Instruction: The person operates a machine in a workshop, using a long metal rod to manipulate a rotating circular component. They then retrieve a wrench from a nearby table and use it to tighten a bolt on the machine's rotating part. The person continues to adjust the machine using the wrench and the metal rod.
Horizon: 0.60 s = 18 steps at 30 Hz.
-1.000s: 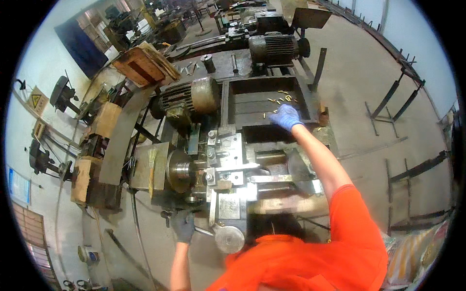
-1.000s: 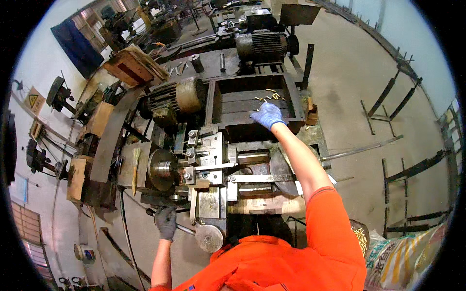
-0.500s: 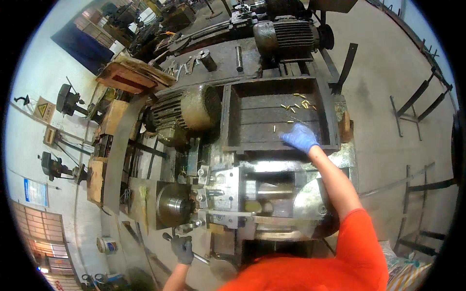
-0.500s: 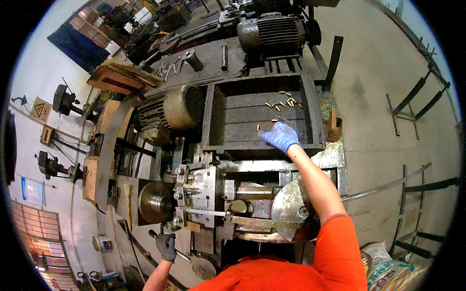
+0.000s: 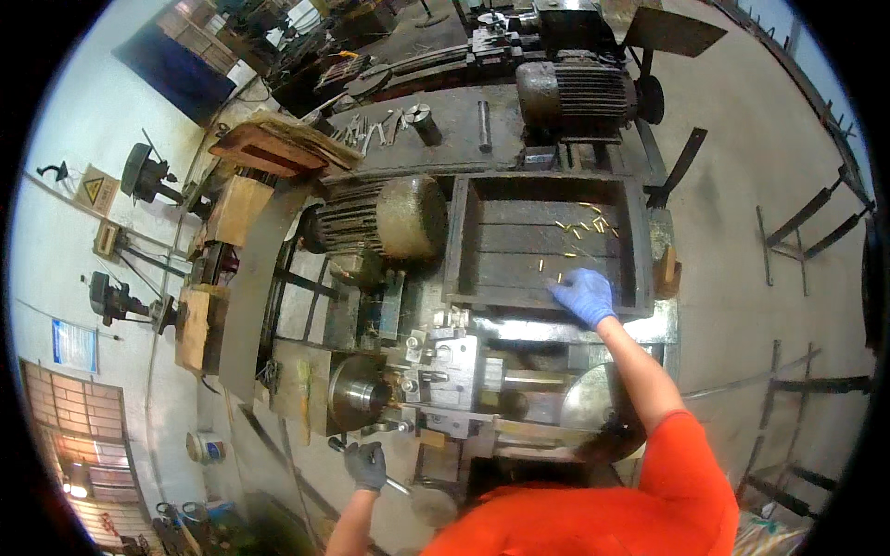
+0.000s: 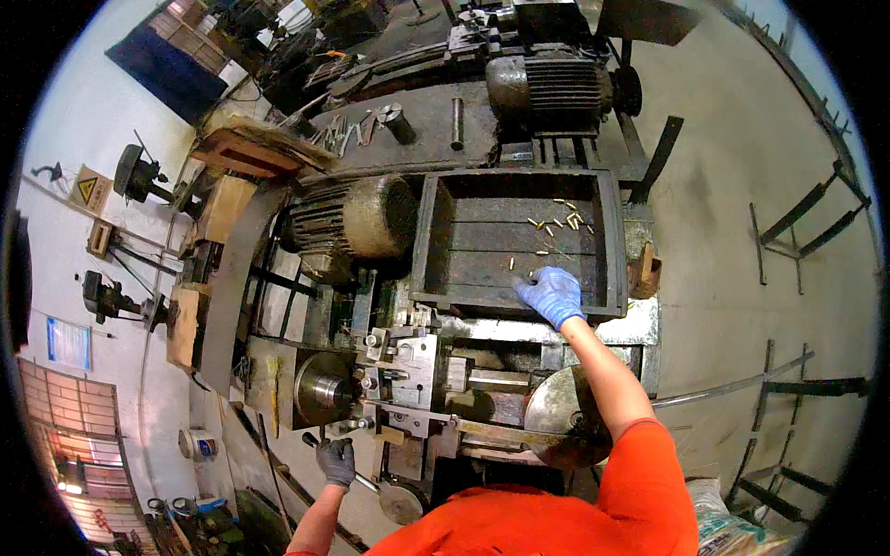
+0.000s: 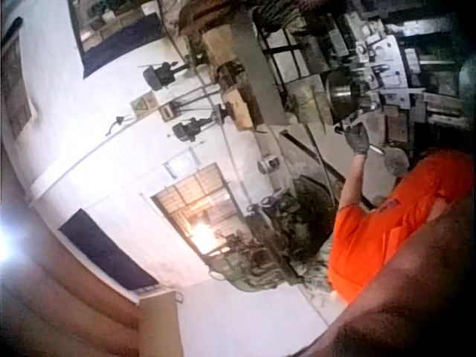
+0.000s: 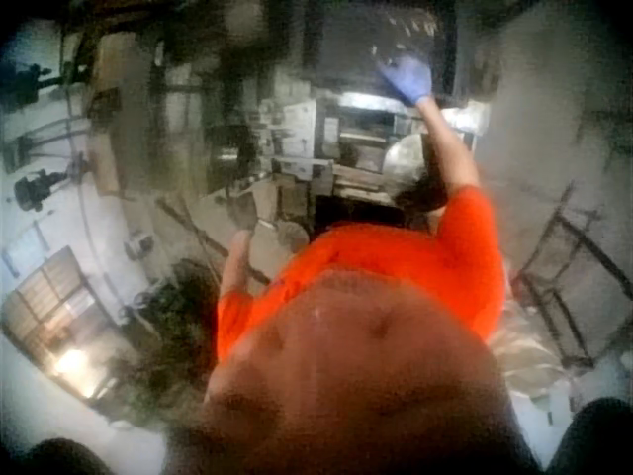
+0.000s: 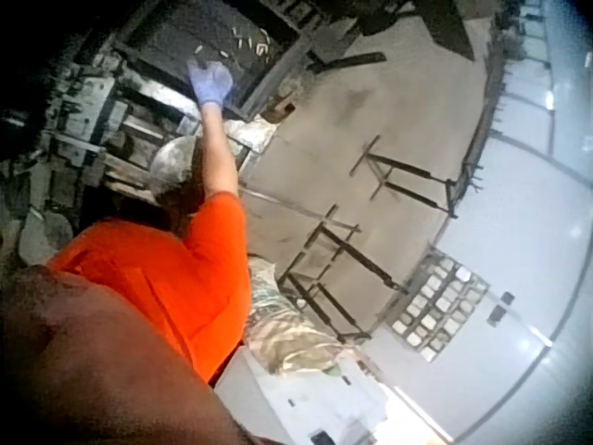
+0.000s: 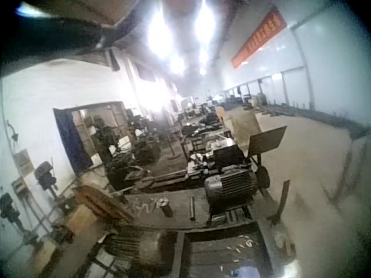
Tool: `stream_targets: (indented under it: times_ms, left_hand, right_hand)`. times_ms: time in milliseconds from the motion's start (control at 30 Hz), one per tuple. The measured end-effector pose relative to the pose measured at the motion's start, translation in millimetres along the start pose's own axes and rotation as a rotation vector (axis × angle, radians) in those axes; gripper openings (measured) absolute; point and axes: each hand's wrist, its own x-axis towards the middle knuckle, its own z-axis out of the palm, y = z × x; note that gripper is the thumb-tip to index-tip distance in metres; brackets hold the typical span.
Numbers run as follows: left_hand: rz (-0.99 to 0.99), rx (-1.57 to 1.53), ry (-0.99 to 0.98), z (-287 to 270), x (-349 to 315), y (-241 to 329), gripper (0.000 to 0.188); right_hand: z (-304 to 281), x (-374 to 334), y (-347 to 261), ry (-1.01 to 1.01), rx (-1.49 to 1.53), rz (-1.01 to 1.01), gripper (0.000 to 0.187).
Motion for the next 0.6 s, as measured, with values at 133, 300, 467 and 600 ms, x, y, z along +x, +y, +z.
stream_targets:
  times_ms: [133, 300, 467, 600]
  left_hand:
    - [0.062, -0.024, 0.114, -4, 1, 7, 0.009]
    - [0.111, -0.061, 0.148, -2, 2, 6, 0.008]
    - [0.068, -0.110, 0.086, -7, 3, -1, 0.009]
    - [0.106, -0.092, 0.094, -11, 14, -3, 0.014]
  right_hand:
    - [-1, -3, -5, -0.016, -0.028, -0.003, 0.048]
    - [6, 1, 1, -0.032, -0.042, 0.011, 0.046]
    - [2, 1, -9, -0.081, -0.024, 0.039, 0.046]
    - [-4, 1, -5, -0.014, -0.054, 0.028, 0.044]
